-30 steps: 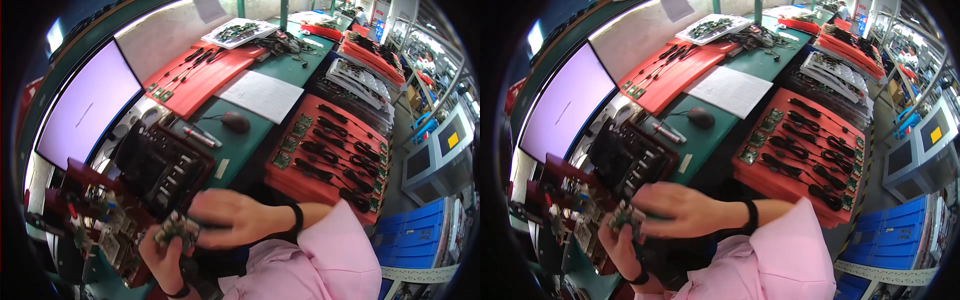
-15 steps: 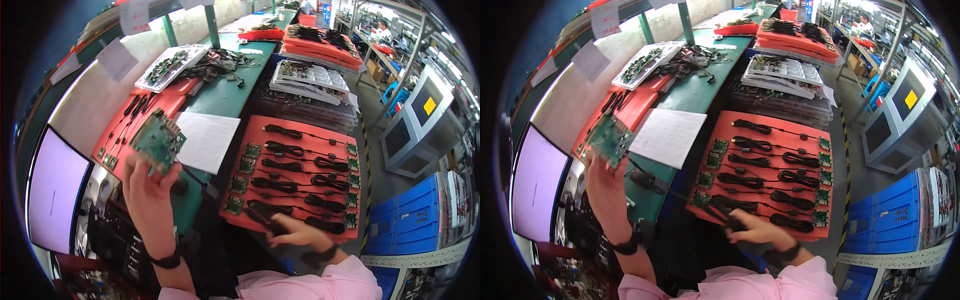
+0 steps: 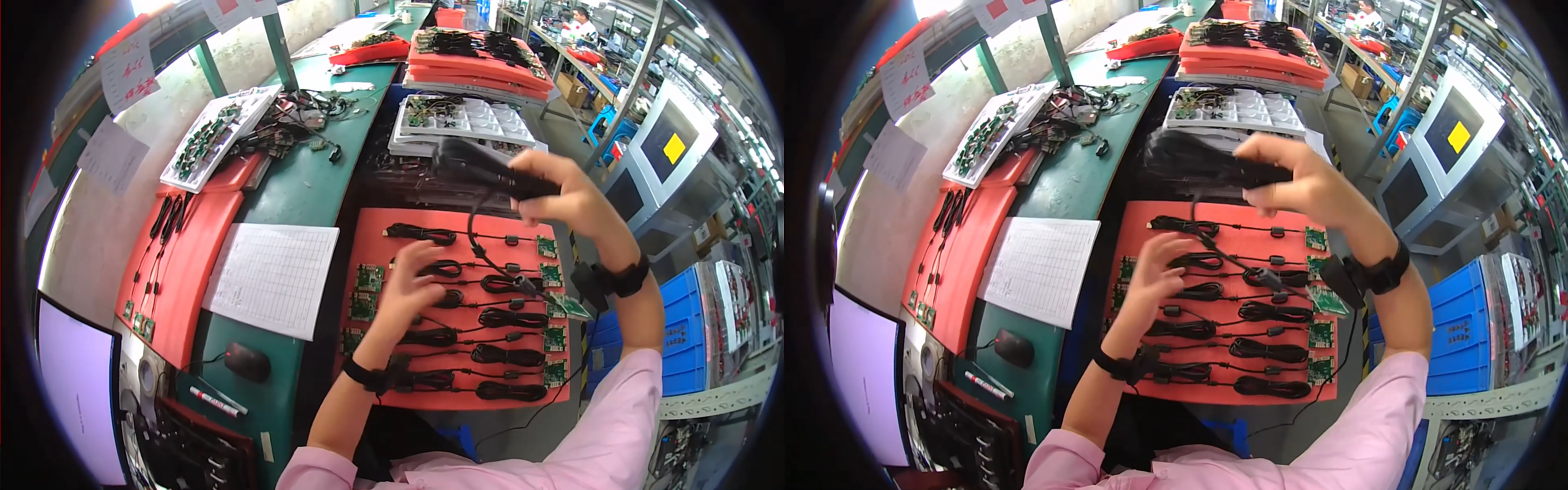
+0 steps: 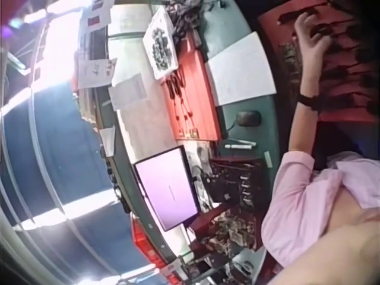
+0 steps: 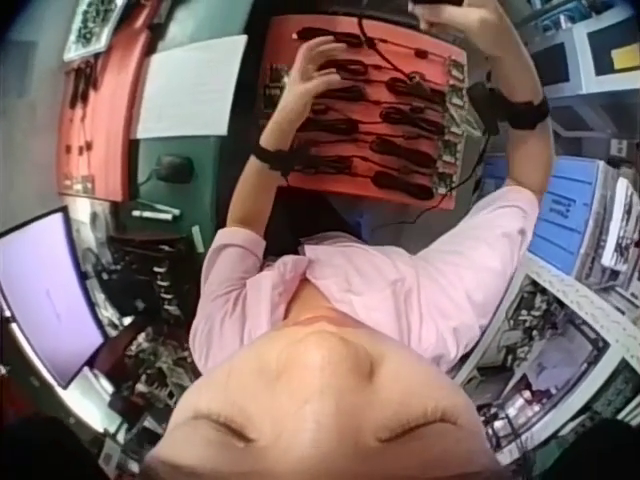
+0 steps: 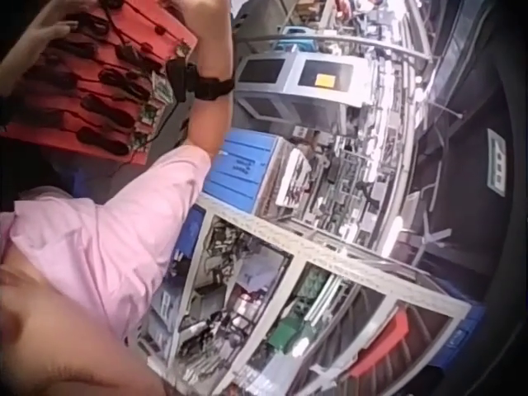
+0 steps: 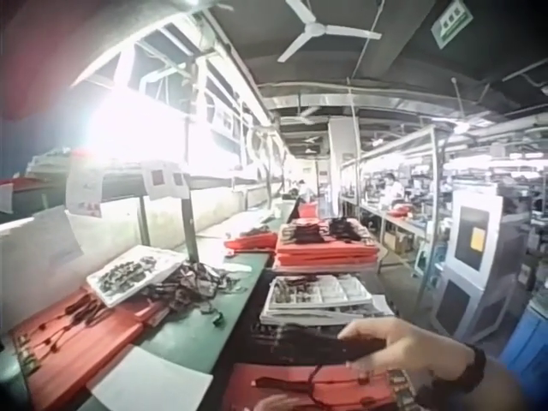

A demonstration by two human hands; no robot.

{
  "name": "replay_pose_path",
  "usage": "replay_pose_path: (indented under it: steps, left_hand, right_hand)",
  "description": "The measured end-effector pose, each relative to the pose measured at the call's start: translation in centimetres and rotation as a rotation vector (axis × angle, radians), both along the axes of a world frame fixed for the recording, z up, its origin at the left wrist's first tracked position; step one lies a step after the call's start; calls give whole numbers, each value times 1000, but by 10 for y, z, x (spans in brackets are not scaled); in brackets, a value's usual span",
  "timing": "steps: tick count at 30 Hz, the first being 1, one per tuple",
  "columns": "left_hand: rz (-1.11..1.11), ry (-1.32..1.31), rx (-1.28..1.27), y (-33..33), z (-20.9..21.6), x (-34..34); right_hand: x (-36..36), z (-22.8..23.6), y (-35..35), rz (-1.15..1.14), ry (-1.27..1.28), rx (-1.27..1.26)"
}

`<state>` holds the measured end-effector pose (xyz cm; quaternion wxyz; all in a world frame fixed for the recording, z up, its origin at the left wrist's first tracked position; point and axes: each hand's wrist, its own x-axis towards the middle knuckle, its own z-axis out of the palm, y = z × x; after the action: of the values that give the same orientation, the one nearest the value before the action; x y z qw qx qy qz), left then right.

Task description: The person tests a circuit board by placing it into a testing fixture, pulling a lever, and manipulating a joystick and buttons. They then remove the board, place it on a foam tray, mark it with a pen, and write on a log sheet.

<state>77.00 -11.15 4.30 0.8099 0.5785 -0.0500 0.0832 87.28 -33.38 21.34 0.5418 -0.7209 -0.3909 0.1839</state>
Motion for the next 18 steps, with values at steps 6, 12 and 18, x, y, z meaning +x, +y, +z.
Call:
replay_pose_path:
  steps: [6,12,18]
  left_hand:
    - [-528,-211,24,-16,27,-4]
    - [-199,277,580,59,6,28]
    - [344,-12,987,109,-46,62]
  right_hand:
    - [11,46,16,-87,-1,82]
    - [61,18,-27,-175,98,-13]
    - [89,-73,-66,-325,302,136]
